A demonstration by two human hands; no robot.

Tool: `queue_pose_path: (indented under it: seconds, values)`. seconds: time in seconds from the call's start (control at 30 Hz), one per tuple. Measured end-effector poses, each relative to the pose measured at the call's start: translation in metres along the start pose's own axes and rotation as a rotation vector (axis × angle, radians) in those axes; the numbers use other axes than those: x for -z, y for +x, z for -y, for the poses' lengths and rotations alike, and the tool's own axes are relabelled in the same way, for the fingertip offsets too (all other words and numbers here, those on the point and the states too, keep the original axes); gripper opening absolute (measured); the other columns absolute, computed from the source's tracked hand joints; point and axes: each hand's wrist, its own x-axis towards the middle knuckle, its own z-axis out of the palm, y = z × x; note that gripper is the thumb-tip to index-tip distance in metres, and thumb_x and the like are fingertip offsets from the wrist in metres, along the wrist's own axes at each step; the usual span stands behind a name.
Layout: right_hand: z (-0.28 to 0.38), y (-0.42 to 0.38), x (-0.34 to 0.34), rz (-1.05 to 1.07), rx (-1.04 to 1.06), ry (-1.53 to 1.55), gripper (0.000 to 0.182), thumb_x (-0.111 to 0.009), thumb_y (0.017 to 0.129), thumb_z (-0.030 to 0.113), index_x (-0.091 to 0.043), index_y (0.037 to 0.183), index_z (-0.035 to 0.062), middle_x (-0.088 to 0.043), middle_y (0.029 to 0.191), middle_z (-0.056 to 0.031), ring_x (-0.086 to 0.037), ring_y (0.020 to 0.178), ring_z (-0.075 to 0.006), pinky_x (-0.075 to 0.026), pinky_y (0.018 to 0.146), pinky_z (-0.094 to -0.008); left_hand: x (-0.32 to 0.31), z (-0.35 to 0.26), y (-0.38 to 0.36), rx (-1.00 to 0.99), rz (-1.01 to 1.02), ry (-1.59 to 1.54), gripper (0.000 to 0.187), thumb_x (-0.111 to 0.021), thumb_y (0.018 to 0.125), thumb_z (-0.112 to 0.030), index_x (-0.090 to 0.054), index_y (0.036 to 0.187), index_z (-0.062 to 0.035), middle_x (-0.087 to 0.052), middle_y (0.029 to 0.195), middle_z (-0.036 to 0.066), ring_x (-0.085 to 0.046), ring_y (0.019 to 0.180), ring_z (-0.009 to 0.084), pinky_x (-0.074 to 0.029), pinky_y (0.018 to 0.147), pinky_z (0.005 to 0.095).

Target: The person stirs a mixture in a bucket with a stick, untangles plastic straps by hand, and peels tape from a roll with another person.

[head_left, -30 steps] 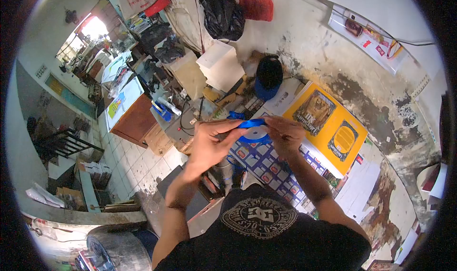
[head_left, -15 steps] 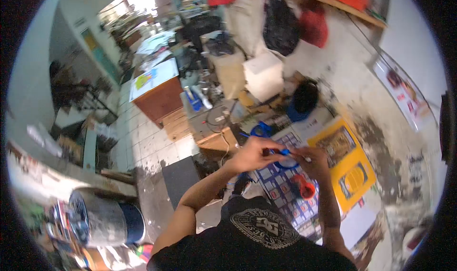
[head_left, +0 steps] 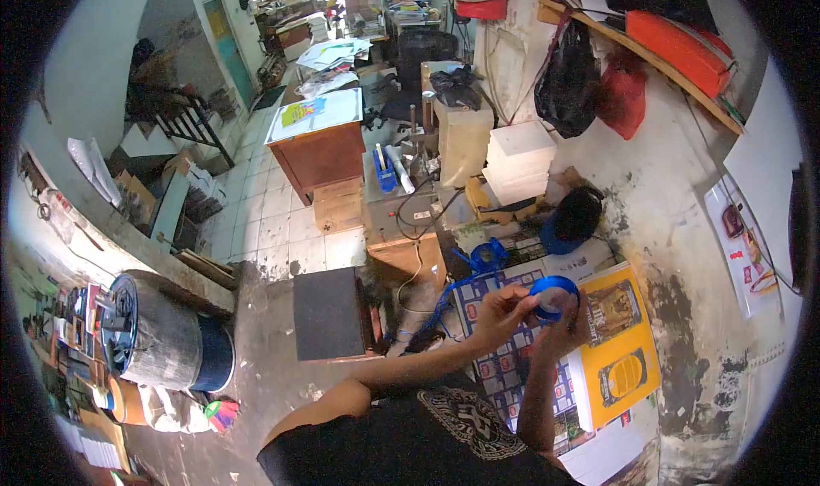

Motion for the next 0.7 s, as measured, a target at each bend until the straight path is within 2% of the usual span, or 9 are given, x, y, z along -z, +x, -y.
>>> queue_pose_path:
  seconds: [0.07,0.17,0.2,0.3,0.4,0.53,0.6,0.67,0.7]
  values:
    - [-0.019,0.009,0.009,0.034,0.151,-0.145,0.017,-0.063,0.085,0.013,-0.070,0.090,-0.0016,-0.070,0.081,-0.0130,-0.065,0.068,-0.0182,-0.050,0.060,-0.0319,0.020,0.003,0.008,0.093,0.169,0.101,0.011,-0.062,0.089,-0.014,-0.064,0.092,-0.0035,-0.063,0.079,0.001,-0.059,0.062,0.0072,-0.048,0.056,0.0228]
    - [-0.014,0.030,0.039,0.727,0.109,-0.198,0.019,-0.065,0.083,0.005,-0.068,0.098,-0.0041,-0.069,0.088,-0.0136,-0.065,0.077,-0.0163,-0.051,0.070,-0.0287,0.045,-0.028,0.033,0.026,0.519,0.608,0.011,-0.063,0.088,-0.014,-0.064,0.092,-0.0041,-0.064,0.078,0.003,-0.060,0.062,0.0080,-0.048,0.056,0.0250]
    - [-0.015,0.037,0.044,0.832,0.152,-0.317,0.016,-0.067,0.080,0.003,-0.070,0.094,-0.0009,-0.069,0.079,-0.0113,-0.065,0.072,-0.0151,-0.051,0.066,-0.0274,0.050,-0.040,0.042,-0.032,0.646,0.838,0.011,-0.064,0.087,-0.014,-0.064,0.092,-0.0041,-0.064,0.077,0.004,-0.060,0.062,0.0082,-0.048,0.055,0.0255]
    - [-0.005,0.038,0.041,0.975,0.270,-0.231,0.016,-0.068,0.079,0.006,-0.070,0.094,-0.0010,-0.069,0.075,-0.0118,-0.065,0.069,-0.0166,-0.051,0.064,-0.0285,0.046,-0.058,0.047,0.011,0.805,0.869,0.015,-0.067,0.084,-0.014,-0.064,0.092,-0.0023,-0.064,0.075,0.006,-0.061,0.062,0.0094,-0.048,0.054,0.0270]
    - [0.017,0.032,0.035,0.812,0.215,-0.246,0.017,-0.069,0.079,0.007,-0.070,0.093,-0.0010,-0.069,0.076,-0.0127,-0.066,0.068,-0.0176,-0.051,0.062,-0.0296,0.045,-0.059,0.046,0.143,0.718,0.712,0.013,-0.067,0.085,-0.014,-0.064,0.091,-0.0024,-0.064,0.075,0.003,-0.061,0.063,0.0082,-0.048,0.055,0.0262]
    - [-0.020,0.014,0.036,0.475,0.112,-0.303,0.023,-0.067,0.081,0.012,-0.067,0.100,-0.0019,-0.068,0.084,-0.0186,-0.066,0.073,-0.0202,-0.051,0.066,-0.0320,0.038,-0.046,0.033,0.199,0.418,0.504,0.009,-0.065,0.087,-0.012,-0.064,0.089,-0.0027,-0.063,0.075,-0.001,-0.060,0.064,0.0057,-0.048,0.055,0.0224]
    - [-0.026,0.000,0.027,0.270,-0.049,-0.215,0.027,-0.065,0.083,0.014,-0.066,0.104,-0.0026,-0.067,0.088,-0.0215,-0.066,0.076,-0.0223,-0.052,0.068,-0.0329,0.034,-0.028,0.028,0.088,0.316,0.306,0.010,-0.065,0.087,-0.012,-0.063,0.088,-0.0022,-0.064,0.078,0.000,-0.061,0.067,0.0070,-0.049,0.058,0.0223]
    - [-0.033,-0.006,0.018,0.167,0.206,-0.360,0.029,-0.061,0.086,0.016,-0.064,0.108,-0.0019,-0.066,0.092,-0.0232,-0.066,0.078,-0.0234,-0.052,0.070,-0.0332,0.026,-0.008,0.017,0.054,0.209,0.105,0.011,-0.063,0.089,-0.013,-0.061,0.089,-0.0023,-0.065,0.086,0.002,-0.063,0.072,0.0087,-0.052,0.065,0.0222]
    - [-0.032,-0.008,0.016,0.150,0.210,-0.345,0.029,-0.060,0.086,0.016,-0.064,0.110,-0.0010,-0.066,0.093,-0.0233,-0.066,0.079,-0.0236,-0.052,0.071,-0.0332,0.022,-0.005,0.009,0.101,0.155,0.051,0.012,-0.063,0.089,-0.014,-0.061,0.091,-0.0028,-0.065,0.087,0.003,-0.062,0.072,0.0084,-0.051,0.065,0.0224]
